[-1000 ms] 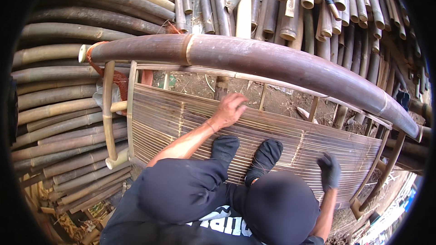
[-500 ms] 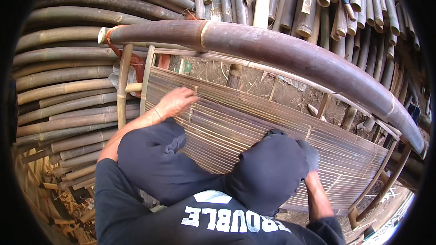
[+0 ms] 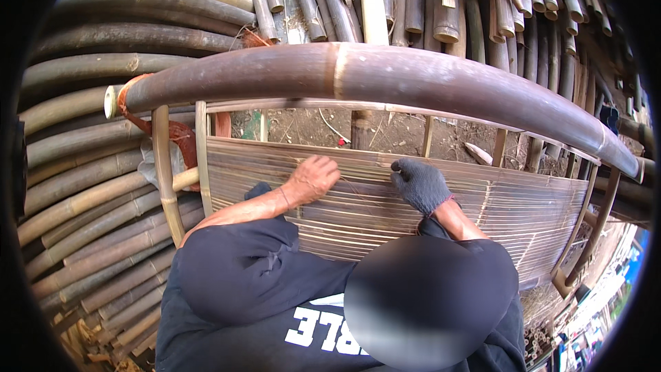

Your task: The person sits cross-legged on the ground and weaves thin bamboo strips into a mat using a large curved bamboo frame. They repeatedly pass the strips through the existing weave and use a wooden tool to tighten the rows.

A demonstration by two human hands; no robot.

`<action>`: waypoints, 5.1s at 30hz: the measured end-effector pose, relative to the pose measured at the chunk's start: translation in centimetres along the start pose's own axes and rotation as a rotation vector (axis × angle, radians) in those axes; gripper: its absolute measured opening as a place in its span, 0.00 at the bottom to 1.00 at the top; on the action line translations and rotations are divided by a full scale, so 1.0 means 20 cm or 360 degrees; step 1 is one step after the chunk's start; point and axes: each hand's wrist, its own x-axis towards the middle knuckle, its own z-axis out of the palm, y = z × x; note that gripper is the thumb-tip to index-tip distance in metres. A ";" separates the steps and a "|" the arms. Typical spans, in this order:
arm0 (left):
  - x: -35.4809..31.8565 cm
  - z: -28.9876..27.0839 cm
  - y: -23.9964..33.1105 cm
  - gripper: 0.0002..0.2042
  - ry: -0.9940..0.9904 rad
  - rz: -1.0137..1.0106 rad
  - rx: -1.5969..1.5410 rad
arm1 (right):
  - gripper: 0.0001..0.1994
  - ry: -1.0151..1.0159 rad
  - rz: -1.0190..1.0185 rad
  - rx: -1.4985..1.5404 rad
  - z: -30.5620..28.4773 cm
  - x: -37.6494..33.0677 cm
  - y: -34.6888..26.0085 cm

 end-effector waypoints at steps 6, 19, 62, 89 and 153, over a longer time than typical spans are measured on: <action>0.01 -0.12 -0.06 0.07 0.0021 -0.0048 -0.0572 | 0.35 -0.0541 -0.0163 0.0774 0.23 0.09 -0.32; -0.62 -0.34 -0.92 0.09 0.0445 -0.1094 -0.0543 | 0.15 0.0902 0.0607 0.0882 -0.17 -0.12 -0.46; -0.65 -0.24 -0.91 0.09 -0.0025 -0.1370 -0.1834 | 0.11 0.0683 0.0165 -0.0352 0.80 0.08 -0.79; -0.69 -0.18 -0.94 0.11 0.0012 -0.1287 -0.1858 | 0.22 0.0249 0.1448 0.2015 1.45 -0.68 -0.68; -0.64 -0.23 -0.92 0.16 0.0127 -0.1481 -0.2325 | 0.15 0.1165 0.0073 0.1064 -0.48 -0.76 -1.10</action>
